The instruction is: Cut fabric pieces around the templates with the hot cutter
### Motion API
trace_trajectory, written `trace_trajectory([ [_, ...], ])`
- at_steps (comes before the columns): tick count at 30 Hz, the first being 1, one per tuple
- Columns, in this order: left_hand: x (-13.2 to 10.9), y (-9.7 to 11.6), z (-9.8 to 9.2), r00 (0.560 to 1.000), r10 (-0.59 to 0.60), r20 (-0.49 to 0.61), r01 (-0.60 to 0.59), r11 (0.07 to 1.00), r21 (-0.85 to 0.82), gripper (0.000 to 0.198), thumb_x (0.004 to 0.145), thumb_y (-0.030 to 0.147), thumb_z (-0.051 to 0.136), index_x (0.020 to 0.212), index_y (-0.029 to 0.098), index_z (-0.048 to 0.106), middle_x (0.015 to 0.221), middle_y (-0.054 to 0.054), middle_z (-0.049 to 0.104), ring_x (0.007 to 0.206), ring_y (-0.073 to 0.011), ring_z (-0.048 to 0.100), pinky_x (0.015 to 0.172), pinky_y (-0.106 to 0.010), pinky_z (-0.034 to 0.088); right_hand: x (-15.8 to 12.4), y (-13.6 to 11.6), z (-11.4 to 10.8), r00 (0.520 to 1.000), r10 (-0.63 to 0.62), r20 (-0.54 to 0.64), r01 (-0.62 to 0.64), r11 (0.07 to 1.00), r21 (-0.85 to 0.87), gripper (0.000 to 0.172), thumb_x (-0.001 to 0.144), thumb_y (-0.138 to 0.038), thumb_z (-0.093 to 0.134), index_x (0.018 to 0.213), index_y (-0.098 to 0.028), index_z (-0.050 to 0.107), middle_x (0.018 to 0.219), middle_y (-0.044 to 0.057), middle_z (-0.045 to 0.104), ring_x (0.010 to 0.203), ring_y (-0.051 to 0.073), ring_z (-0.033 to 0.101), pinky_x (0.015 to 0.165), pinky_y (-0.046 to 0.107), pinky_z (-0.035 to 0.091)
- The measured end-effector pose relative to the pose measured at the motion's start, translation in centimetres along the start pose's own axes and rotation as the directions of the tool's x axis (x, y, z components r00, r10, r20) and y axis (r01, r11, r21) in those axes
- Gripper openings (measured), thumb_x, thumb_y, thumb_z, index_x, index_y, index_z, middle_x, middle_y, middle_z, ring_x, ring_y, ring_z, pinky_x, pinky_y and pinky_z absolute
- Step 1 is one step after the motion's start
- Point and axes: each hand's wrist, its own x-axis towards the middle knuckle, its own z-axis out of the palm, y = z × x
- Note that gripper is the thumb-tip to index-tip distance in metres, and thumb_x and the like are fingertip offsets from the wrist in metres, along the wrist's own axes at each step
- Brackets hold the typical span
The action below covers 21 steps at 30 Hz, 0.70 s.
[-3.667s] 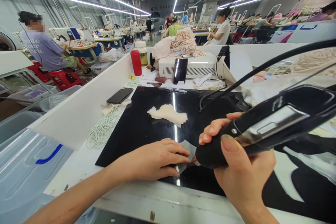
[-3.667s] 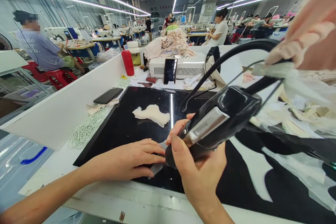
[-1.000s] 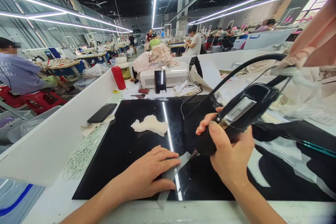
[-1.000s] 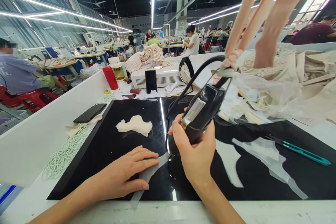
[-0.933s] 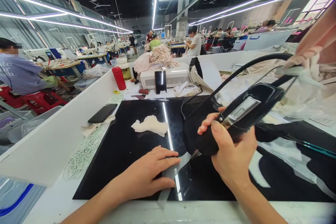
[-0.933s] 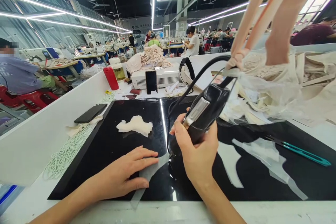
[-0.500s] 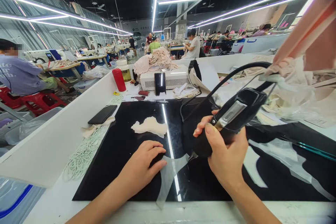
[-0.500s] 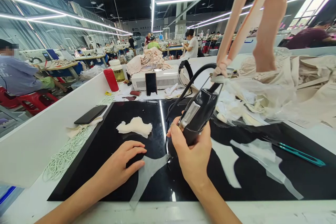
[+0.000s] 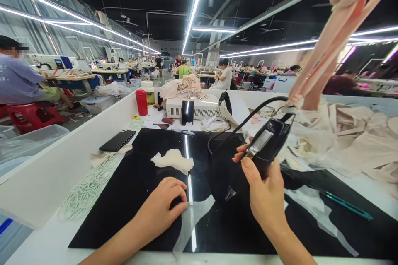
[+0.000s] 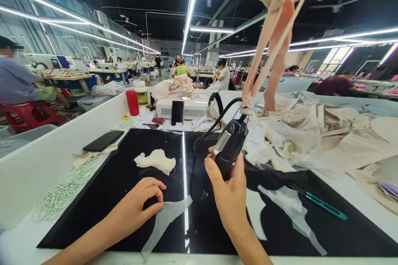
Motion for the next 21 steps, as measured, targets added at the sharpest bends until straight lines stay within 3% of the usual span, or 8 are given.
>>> trace_trajectory([
  [4, 0.1, 0.1, 0.2, 1.0, -0.014, -0.01, 0.013, 0.998, -0.069, 0.009, 0.092, 0.018, 0.059, 0.085, 0.022, 0.059, 0.102, 0.002, 0.067, 0.105, -0.0179, 0.06, 0.092, -0.03, 0.045, 0.8, 0.0, -1.8, 0.999, -0.027, -0.026, 0.02, 0.97, -0.244, 0.043, 0.085, -0.06, 0.065, 0.107, -0.023, 0.063, 0.1, 0.005, 0.068, 0.101, 0.028, 0.062, 0.089, 0.041, 0.047],
  [7, 0.1, 0.5, 0.1, 0.997, -0.083, 0.002, 0.082, 0.99, -0.111, 0.009, 0.093, 0.024, 0.057, 0.087, 0.022, 0.063, 0.091, 0.003, 0.066, 0.088, -0.0159, 0.061, 0.081, -0.028, 0.045, 1.3, 0.4, -2.9, 0.999, 0.013, -0.039, -0.025, 0.947, -0.322, 0.051, 0.084, -0.067, 0.062, 0.111, -0.023, 0.062, 0.105, 0.005, 0.067, 0.105, 0.029, 0.06, 0.089, 0.041, 0.045],
  [14, 0.4, 1.0, 0.2, 0.992, -0.124, -0.023, 0.101, 0.889, -0.447, 0.006, 0.085, 0.024, 0.063, 0.082, 0.019, 0.065, 0.081, 0.002, 0.065, 0.079, -0.014, 0.059, 0.074, -0.024, 0.044, 1.9, 1.1, -4.1, 0.995, 0.087, -0.044, -0.096, 0.949, -0.299, 0.071, 0.08, -0.074, 0.063, 0.134, -0.029, 0.052, 0.122, 0.007, 0.064, 0.117, 0.037, 0.056, 0.101, 0.054, 0.04],
  [18, 0.7, 1.0, 0.6, 0.986, -0.166, -0.015, 0.117, 0.752, -0.649, 0.007, 0.078, 0.018, 0.064, 0.085, 0.016, 0.063, 0.075, 0.003, 0.059, 0.067, -0.0098, 0.053, 0.065, -0.022, 0.04, 2.2, 1.3, -4.9, 0.993, 0.055, -0.109, -0.076, 0.977, -0.2, 0.068, 0.081, -0.065, 0.071, 0.14, -0.039, 0.052, 0.136, 0.009, 0.059, 0.128, 0.041, 0.052, 0.107, 0.059, 0.036],
  [21, 0.8, 1.3, 0.4, 0.981, -0.192, -0.007, 0.126, 0.671, -0.73, 0.013, 0.075, 0.016, 0.062, 0.088, 0.015, 0.062, 0.074, 0.004, 0.056, 0.063, -0.0082, 0.051, 0.06, -0.021, 0.036, 1.9, 2.2, -6.1, 0.982, -0.035, -0.188, 0.026, 0.998, -0.05, 0.061, 0.088, -0.052, 0.071, 0.143, -0.05, 0.045, 0.153, 0.002, 0.045, 0.144, 0.036, 0.037, 0.111, 0.054, 0.036],
])
